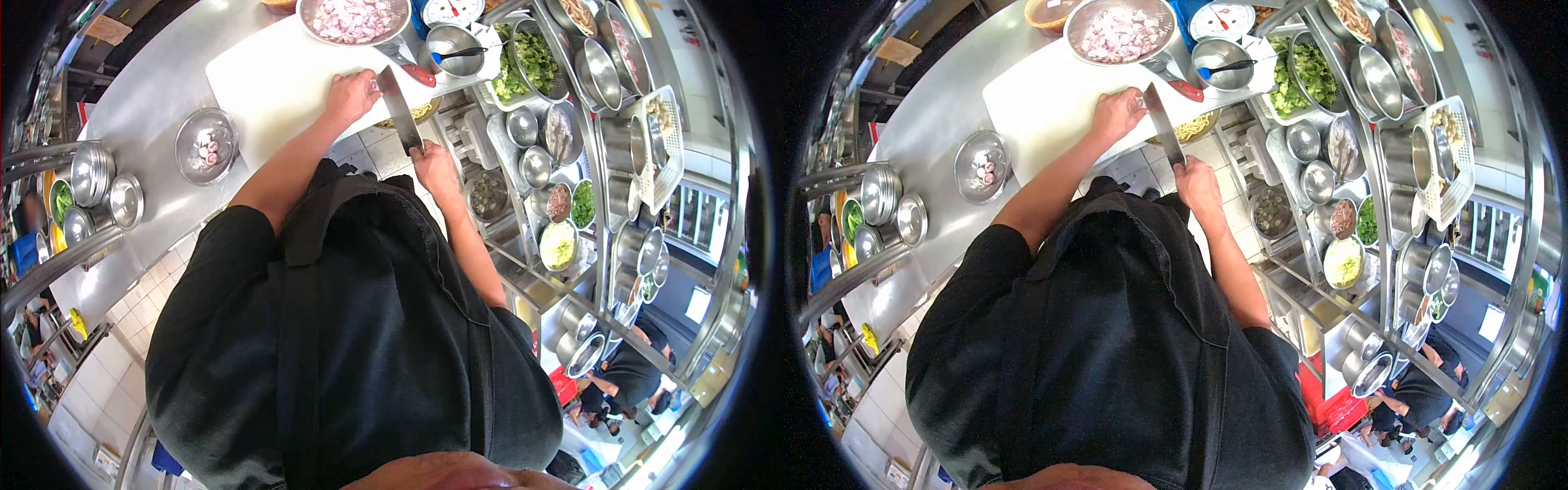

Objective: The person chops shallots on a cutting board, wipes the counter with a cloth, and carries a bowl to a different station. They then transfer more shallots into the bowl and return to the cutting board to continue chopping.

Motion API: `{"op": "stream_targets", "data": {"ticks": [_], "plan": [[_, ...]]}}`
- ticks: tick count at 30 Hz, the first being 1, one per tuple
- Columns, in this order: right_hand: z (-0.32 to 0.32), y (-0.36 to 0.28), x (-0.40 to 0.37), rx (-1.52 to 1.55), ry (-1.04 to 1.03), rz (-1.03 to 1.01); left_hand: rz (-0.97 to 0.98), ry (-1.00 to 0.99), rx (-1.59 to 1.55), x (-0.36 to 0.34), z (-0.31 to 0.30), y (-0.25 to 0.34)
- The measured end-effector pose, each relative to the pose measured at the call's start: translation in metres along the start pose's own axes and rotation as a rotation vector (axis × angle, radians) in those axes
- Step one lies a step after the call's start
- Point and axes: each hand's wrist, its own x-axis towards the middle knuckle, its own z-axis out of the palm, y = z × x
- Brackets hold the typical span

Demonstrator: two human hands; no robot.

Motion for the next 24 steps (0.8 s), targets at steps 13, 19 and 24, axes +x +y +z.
{"op": "stream_targets", "data": {"ticks": [13,19,24], "plan": [[-0.002,-0.01,-0.007,-0.065,0.036,-0.031,0.42,0.102,-0.085,0.011,0.003,-0.031],[0.0,-0.013,-0.01,-0.093,0.075,-0.045,0.412,0.074,-0.117,0.011,0.003,-0.032],[-0.012,-0.023,-0.019,-0.104,0.062,-0.014,0.449,0.051,-0.159,0.015,0.003,-0.037]]}}
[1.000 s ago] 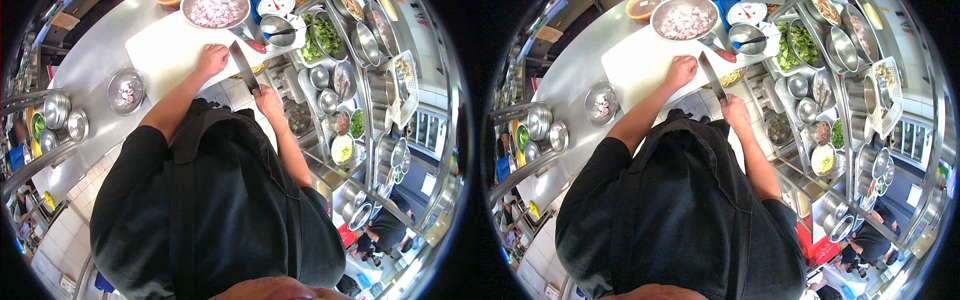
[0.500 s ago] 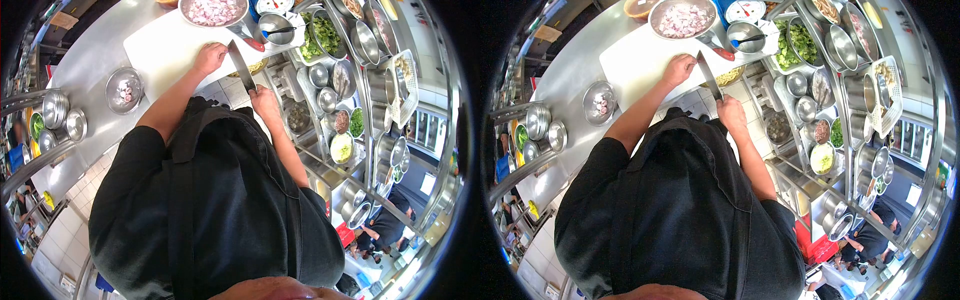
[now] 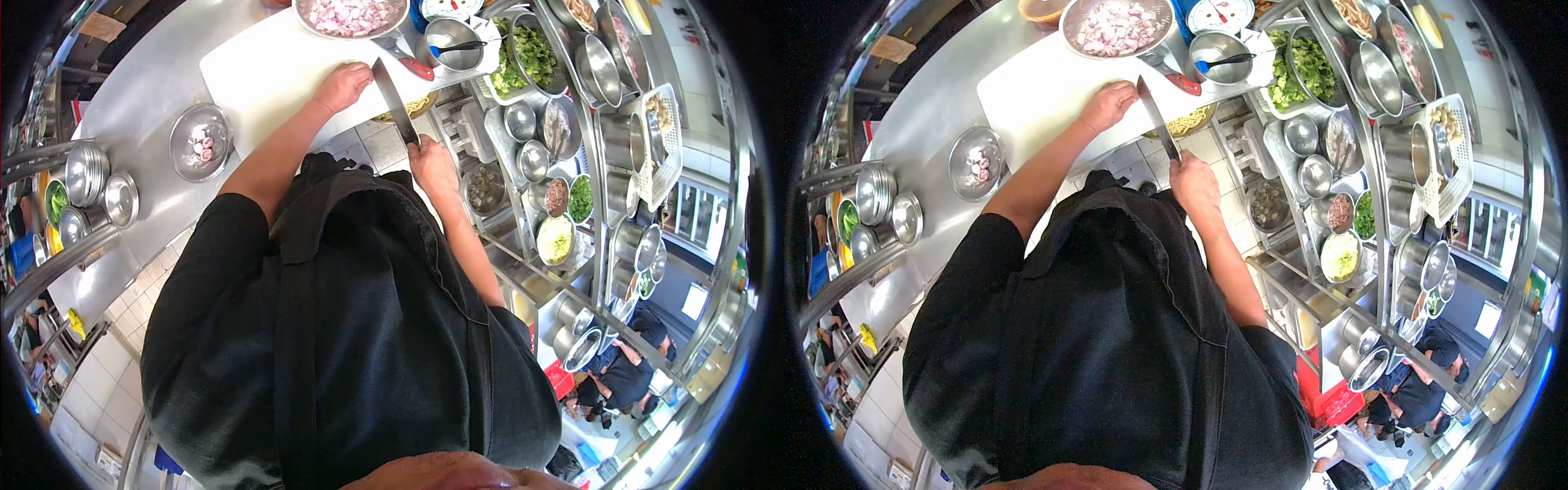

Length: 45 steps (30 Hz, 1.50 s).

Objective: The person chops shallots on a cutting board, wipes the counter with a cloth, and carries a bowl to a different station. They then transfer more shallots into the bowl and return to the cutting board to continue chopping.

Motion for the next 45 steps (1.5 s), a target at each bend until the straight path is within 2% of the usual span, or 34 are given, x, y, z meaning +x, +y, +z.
{"op": "stream_targets", "data": {"ticks": [4,9,15,21,34,41,45], "plan": [[0.02,0.008,0.012,0.015,0.023,-0.044,0.023,0.024,-0.023,-0.001,0.003,-0.001],[0.007,-0.001,0.004,0.014,0.013,-0.026,-0.015,0.067,-0.014,-0.005,0.004,0.002],[0.026,0.004,0.015,0.014,0.023,-0.078,-0.003,0.08,-0.001,-0.007,0.007,0.0],[0.006,-0.007,0.003,0.021,0.027,-0.036,-0.022,0.088,-0.01,-0.007,0.006,0.0],[0.029,0.006,0.019,0.034,0.018,-0.049,-0.037,0.111,-0.01,-0.007,0.01,0.002],[0.015,0.014,0.015,0.087,0.077,-0.065,-0.098,0.127,0.033,-0.006,0.004,0.015],[0.019,0.012,0.01,0.075,0.093,-0.107,-0.099,0.202,0.003,-0.017,-0.021,0.025]]}}
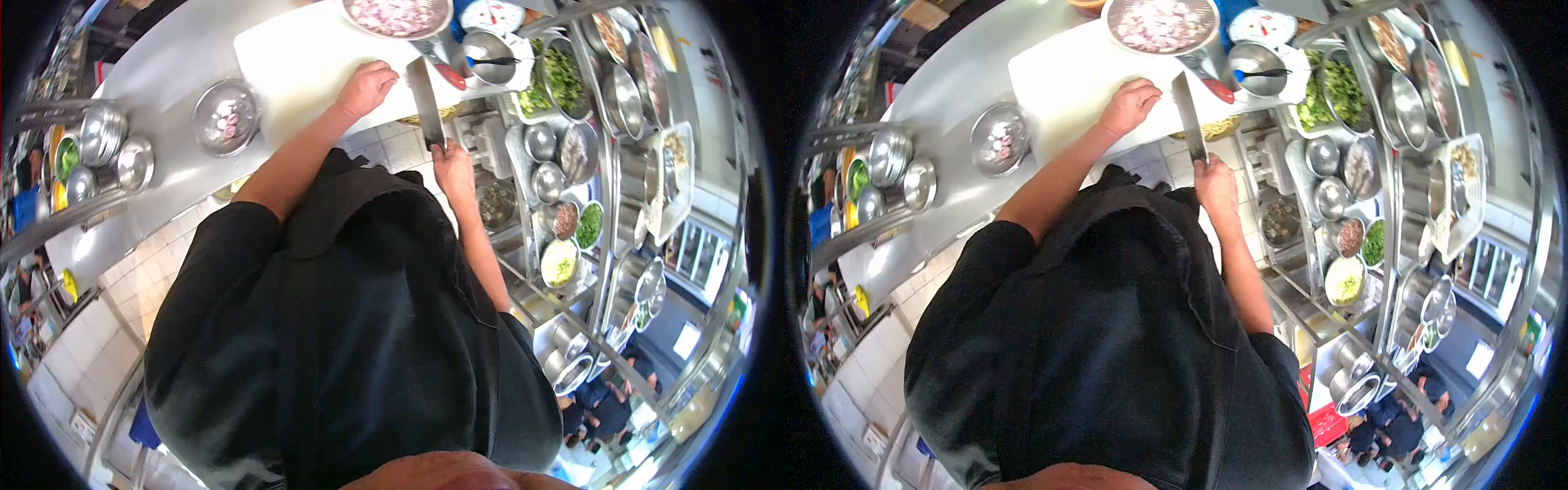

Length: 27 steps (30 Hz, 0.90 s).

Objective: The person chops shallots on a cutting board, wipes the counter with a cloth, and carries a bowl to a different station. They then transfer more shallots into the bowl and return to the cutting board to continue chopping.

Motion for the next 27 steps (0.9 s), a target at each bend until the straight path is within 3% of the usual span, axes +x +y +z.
{"op": "stream_targets", "data": {"ticks": [5,7,8,10,12,13,15,21,24,27], "plan": [[0.018,-0.001,0.004,0.13,-0.127,0.005,-0.22,0.052,0.098,-0.026,-0.086,0.021],[0.022,0.009,0.006,0.112,-0.08,-0.061,-0.319,0.101,0.144,-0.042,-0.126,0.017],[0.019,0.01,0.007,0.134,-0.098,-0.045,-0.466,0.157,0.138,-0.052,-0.147,0.015],[0.019,0.02,0.013,0.171,-0.156,0.077,-0.52,0.261,0.221,-0.081,-0.19,-0.01],[0.02,0.028,0.018,0.168,-0.17,0.068,-0.784,0.141,0.523,-0.102,-0.232,-0.021],[0.021,0.03,0.02,0.167,-0.178,0.062,-1.105,0.079,0.378,-0.114,-0.246,-0.039],[0.022,0.029,0.02,0.156,-0.185,0.07,-1.182,-0.175,0.575,-0.116,-0.262,-0.03],[0.019,0.013,0.011,0.049,-0.09,-0.071,-0.885,-0.233,0.788,-0.143,-0.235,-0.045],[0.021,0.014,0.011,0.04,-0.092,-0.066,-0.93,-0.227,0.83,-0.136,-0.231,-0.043],[0.023,0.014,0.011,0.058,-0.074,-0.068,-0.874,-0.016,0.735,-0.113,-0.234,-0.012]]}}
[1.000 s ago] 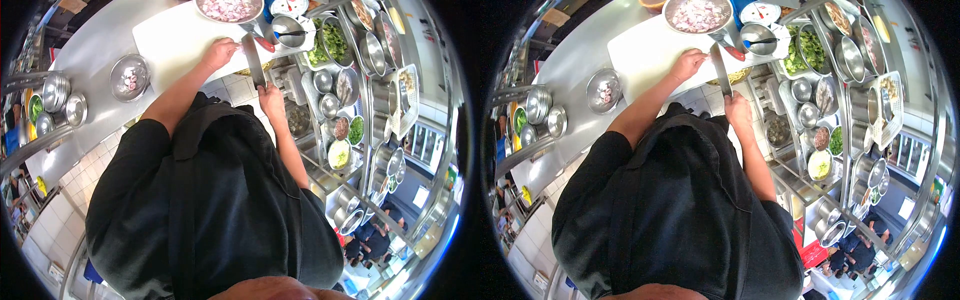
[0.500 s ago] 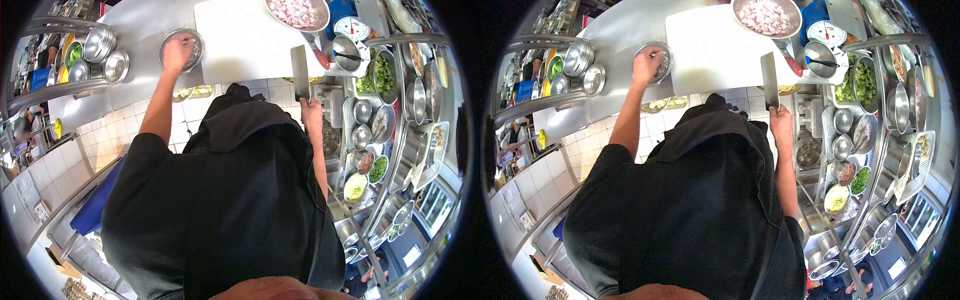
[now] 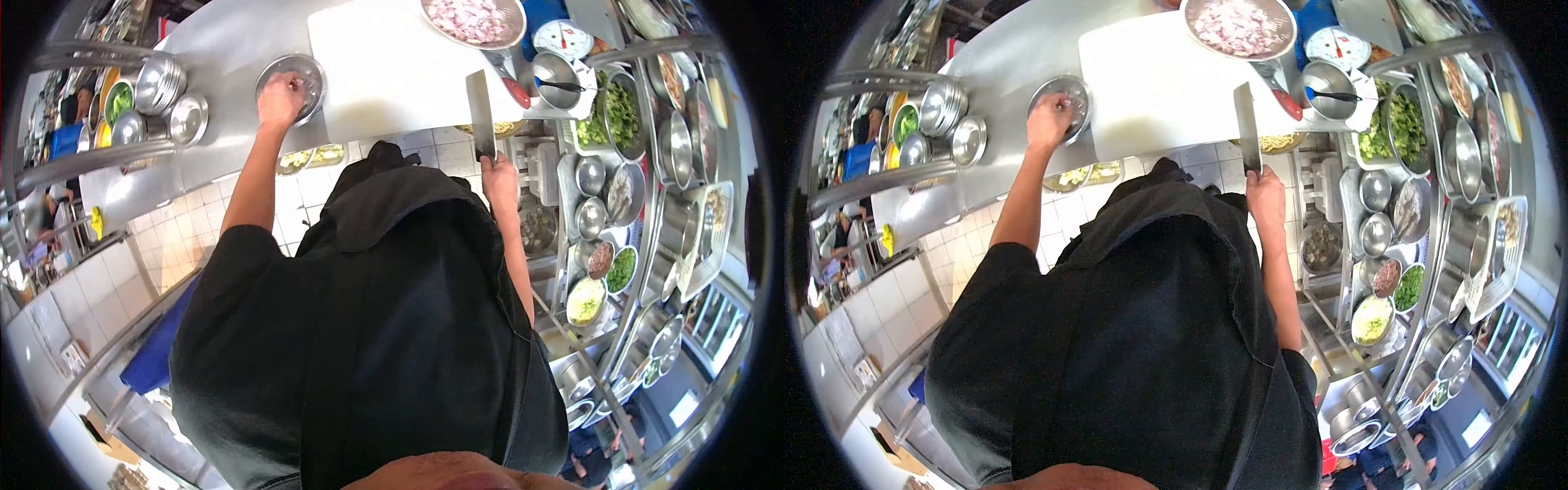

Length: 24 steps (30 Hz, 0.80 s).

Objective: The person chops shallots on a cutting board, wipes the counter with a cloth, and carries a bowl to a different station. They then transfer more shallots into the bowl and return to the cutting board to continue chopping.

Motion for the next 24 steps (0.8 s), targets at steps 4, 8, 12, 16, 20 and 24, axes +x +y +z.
{"op": "stream_targets", "data": {"ticks": [4,8,12,16,20,24], "plan": [[0.004,0.005,0.001,-0.029,0.02,0.01,0.243,0.1,-0.354,0.001,0.008,0.07],[-0.01,-0.003,0.0,0.048,0.016,0.075,0.528,-0.085,-0.408,-0.009,0.066,0.17],[-0.009,0.006,0.003,0.02,0.043,0.078,0.629,-0.195,-0.199,-0.009,0.119,0.232],[-0.013,0.001,-0.005,0.047,0.05,0.11,0.656,-0.222,-0.154,-0.004,0.131,0.243],[-0.014,-0.007,-0.013,0.082,0.036,0.144,0.75,-0.059,-0.296,-0.004,0.136,0.229],[-0.013,-0.013,-0.014,0.051,0.008,0.173,0.893,-0.124,-0.561,0.004,0.14,0.224]]}}
